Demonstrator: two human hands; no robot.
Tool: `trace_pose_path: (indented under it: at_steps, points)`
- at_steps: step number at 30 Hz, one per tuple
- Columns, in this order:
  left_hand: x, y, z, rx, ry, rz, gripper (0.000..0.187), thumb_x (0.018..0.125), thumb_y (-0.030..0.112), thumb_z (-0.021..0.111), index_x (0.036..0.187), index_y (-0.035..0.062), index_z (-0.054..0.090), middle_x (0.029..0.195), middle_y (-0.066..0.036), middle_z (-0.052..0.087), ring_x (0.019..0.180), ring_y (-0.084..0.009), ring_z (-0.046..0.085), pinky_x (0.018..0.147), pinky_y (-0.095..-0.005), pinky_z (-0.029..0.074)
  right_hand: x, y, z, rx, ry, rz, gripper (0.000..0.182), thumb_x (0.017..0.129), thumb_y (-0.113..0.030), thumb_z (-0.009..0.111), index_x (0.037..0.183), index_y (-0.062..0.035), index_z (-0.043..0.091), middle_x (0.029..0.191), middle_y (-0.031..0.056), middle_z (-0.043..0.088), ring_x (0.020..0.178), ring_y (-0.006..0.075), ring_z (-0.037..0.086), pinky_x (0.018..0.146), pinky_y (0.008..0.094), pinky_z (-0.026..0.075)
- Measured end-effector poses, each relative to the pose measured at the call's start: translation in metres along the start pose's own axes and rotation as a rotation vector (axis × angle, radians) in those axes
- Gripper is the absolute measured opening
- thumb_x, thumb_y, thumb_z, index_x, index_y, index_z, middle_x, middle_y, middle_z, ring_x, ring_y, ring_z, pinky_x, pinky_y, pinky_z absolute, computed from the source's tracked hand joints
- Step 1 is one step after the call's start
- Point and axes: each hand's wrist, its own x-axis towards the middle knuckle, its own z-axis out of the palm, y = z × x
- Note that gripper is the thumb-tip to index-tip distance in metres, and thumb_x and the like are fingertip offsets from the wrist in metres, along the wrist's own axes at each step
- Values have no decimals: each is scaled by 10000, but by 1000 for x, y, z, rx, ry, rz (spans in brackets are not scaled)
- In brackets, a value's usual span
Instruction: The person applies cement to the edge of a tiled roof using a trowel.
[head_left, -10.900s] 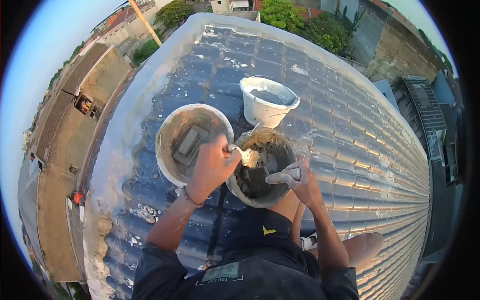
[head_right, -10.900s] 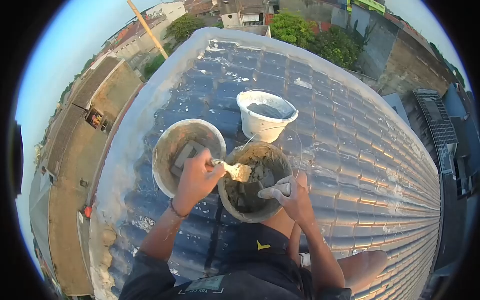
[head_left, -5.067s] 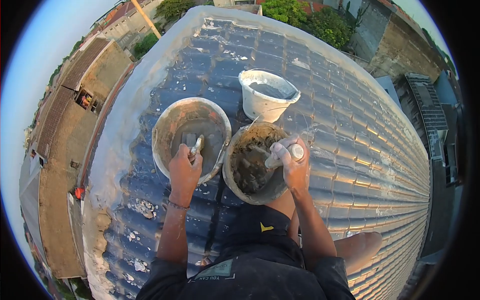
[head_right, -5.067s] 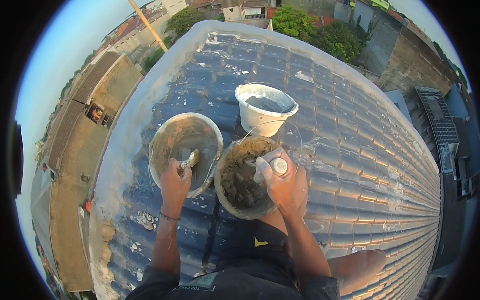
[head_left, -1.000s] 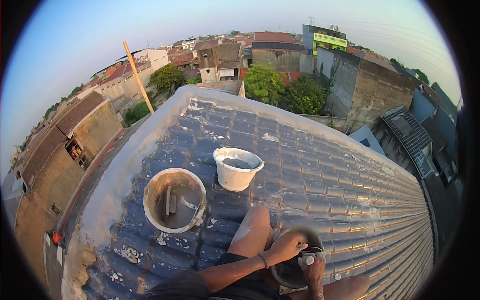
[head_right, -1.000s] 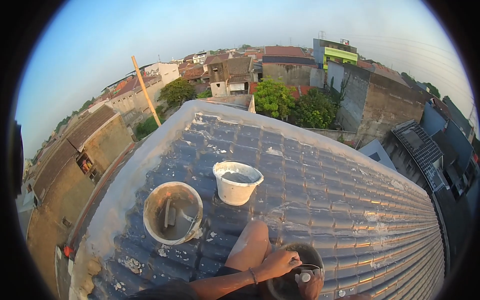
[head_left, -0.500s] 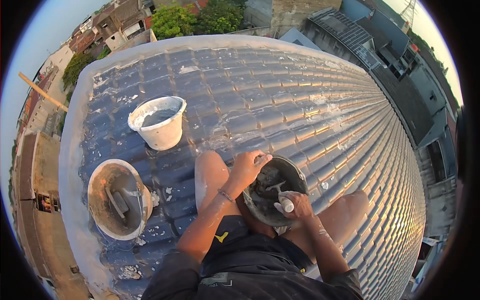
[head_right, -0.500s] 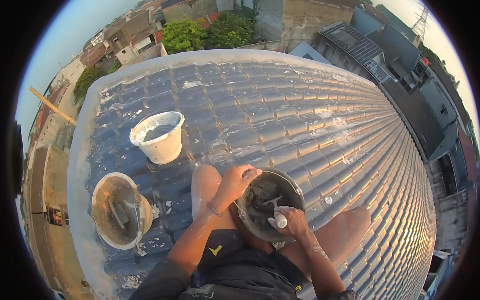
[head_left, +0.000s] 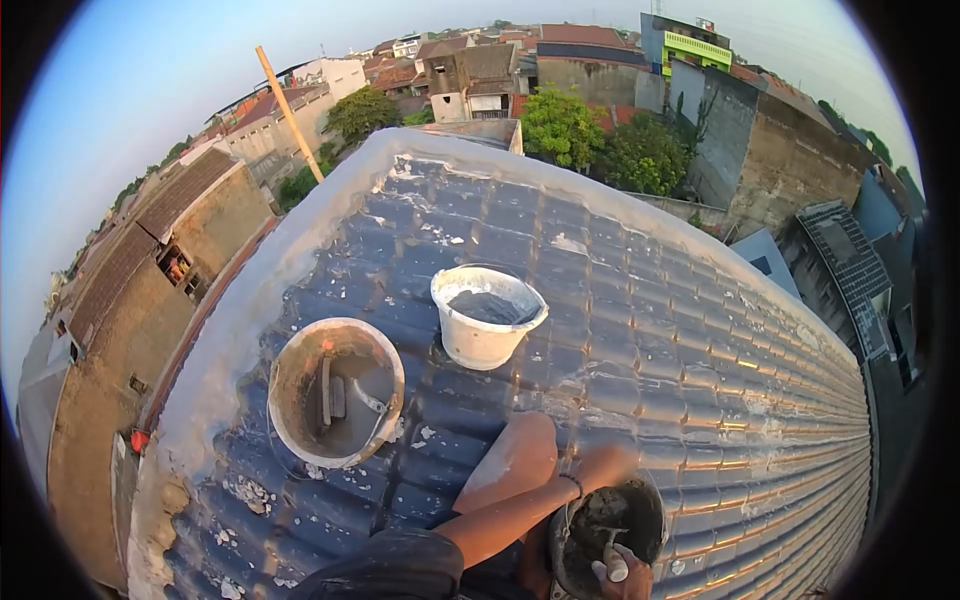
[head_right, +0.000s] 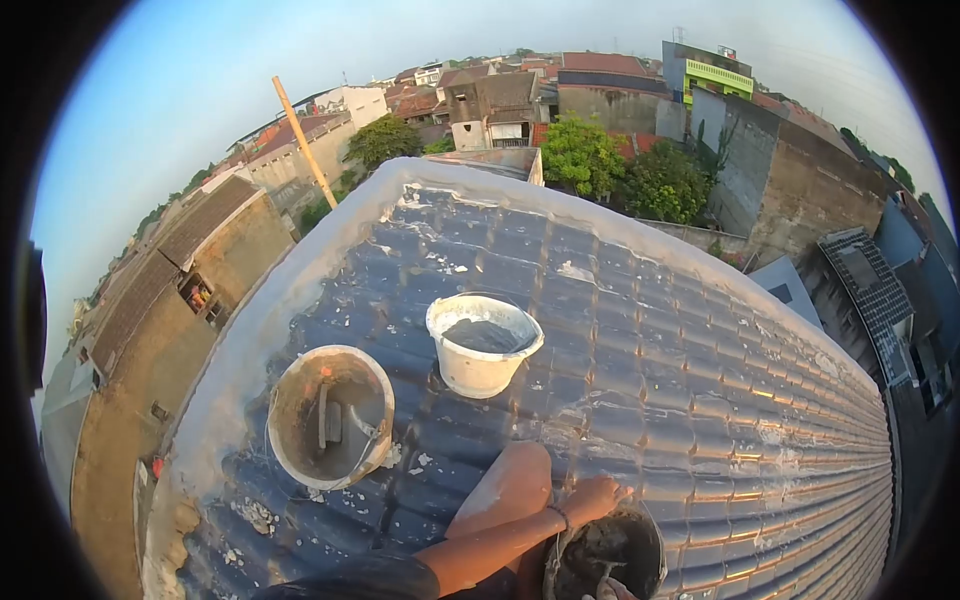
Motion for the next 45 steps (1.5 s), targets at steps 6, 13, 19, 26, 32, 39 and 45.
trace_pose_path:
  at_steps: [6,13,19,26,32,39,45]
  points:
    - [0,-13,-4,-16,-78,85,416,1022,328,524,868,-18,696,674,-258,624,624,-448,634,624,-545,524,16,23,22,-209,357,-370,320,741,-214,817,967,-24,692,991,197,700,953,341,692,886,409,532]
    - [-7,-22,5,-198,-33,-41,520,1041,475,442,1033,31,713,772,-278,619,803,-460,636,728,-519,467,50,-11,61,670,688,142,167,918,-121,707,835,-30,594,795,12,543,745,118,495,729,282,430]
    - [-7,-22,3,-290,-129,-63,541,1064,476,416,1225,45,699,537,-136,448,519,-239,525,593,-433,433,48,-36,47,740,1108,262,219,972,-214,684,876,-34,604,807,27,583,754,106,541,721,264,474]
    - [-8,-26,1,-234,-211,-126,543,1067,473,414,1262,43,682,701,-186,616,826,-272,691,740,-393,487,106,-3,68,833,1116,209,209,921,-144,734,801,-69,580,738,-35,529,674,64,477,644,246,430]
    - [-7,-25,6,-289,-216,-173,535,1070,465,419,1295,50,670,1024,-164,731,1005,-226,670,878,-353,486,115,19,58,754,507,70,167,807,-65,718,764,-55,557,717,-1,564,683,89,508,673,294,456]
    - [-12,-26,-3,-332,-190,-153,520,1067,473,416,1286,87,686,866,-153,700,933,-236,673,824,-379,493,76,0,68,504,172,-130,159,735,-101,706,778,-45,564,732,102,598,695,272,584,695,368,481]
    - [-13,-28,4,-349,-76,-40,518,1063,476,422,1261,84,697,709,-106,568,718,-185,537,735,-364,465,38,-18,82,409,127,-239,177,712,-109,720,763,-47,561,737,133,596,709,345,579,697,398,482]
